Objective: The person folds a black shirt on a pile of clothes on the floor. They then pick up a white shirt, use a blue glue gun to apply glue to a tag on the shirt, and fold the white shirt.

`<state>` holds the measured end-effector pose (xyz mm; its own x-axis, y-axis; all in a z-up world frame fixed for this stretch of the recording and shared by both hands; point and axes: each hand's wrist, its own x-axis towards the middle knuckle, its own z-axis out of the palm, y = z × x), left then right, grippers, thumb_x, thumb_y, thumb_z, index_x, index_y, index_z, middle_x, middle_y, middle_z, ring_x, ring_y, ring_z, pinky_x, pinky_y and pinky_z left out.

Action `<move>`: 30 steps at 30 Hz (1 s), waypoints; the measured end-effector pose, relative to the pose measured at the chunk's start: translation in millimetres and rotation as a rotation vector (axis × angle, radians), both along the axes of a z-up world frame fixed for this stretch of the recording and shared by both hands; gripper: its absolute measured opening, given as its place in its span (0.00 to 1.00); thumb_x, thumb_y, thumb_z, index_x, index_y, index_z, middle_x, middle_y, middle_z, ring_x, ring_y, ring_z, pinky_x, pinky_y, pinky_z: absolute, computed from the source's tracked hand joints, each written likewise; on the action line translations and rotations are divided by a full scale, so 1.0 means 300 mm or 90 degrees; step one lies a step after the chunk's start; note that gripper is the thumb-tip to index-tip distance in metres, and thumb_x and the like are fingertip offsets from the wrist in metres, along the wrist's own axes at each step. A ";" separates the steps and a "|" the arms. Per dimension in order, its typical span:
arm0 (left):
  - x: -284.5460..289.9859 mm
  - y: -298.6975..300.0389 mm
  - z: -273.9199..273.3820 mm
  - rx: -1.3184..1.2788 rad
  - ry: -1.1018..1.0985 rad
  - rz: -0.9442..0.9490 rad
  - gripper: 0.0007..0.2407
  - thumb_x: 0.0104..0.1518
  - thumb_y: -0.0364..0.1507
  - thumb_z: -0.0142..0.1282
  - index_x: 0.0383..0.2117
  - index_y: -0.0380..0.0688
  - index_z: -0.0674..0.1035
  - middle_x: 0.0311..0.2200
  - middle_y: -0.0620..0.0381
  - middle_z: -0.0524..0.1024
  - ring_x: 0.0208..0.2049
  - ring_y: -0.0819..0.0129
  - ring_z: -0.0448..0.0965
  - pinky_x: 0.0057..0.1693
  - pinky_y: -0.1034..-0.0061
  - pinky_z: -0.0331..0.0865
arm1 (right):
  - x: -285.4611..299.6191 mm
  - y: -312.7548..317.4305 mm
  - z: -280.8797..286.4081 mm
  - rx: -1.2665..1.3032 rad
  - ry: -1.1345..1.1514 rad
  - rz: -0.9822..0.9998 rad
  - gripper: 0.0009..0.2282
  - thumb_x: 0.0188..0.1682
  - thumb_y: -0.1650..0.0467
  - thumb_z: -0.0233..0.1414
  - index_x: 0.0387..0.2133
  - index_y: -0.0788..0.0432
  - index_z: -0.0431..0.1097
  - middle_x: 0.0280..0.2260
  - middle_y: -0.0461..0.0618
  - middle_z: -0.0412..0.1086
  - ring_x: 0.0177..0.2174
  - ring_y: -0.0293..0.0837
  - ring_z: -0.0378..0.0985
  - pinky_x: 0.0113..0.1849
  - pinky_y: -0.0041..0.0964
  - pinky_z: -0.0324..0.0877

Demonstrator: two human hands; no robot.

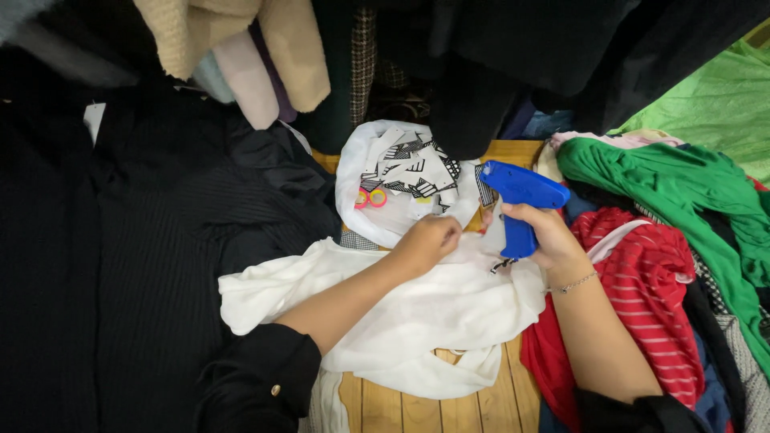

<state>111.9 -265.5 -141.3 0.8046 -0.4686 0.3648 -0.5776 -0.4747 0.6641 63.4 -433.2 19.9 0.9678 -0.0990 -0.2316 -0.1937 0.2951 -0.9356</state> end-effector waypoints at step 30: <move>0.065 0.302 0.460 0.077 0.330 -0.080 0.11 0.58 0.33 0.52 0.42 0.44 0.82 0.36 0.49 0.84 0.39 0.59 0.85 0.45 0.66 0.78 | 0.002 -0.113 -0.017 0.061 -0.095 0.080 0.15 0.39 0.76 0.60 0.41 0.64 0.71 0.28 0.54 0.73 0.27 0.51 0.81 0.25 0.48 0.76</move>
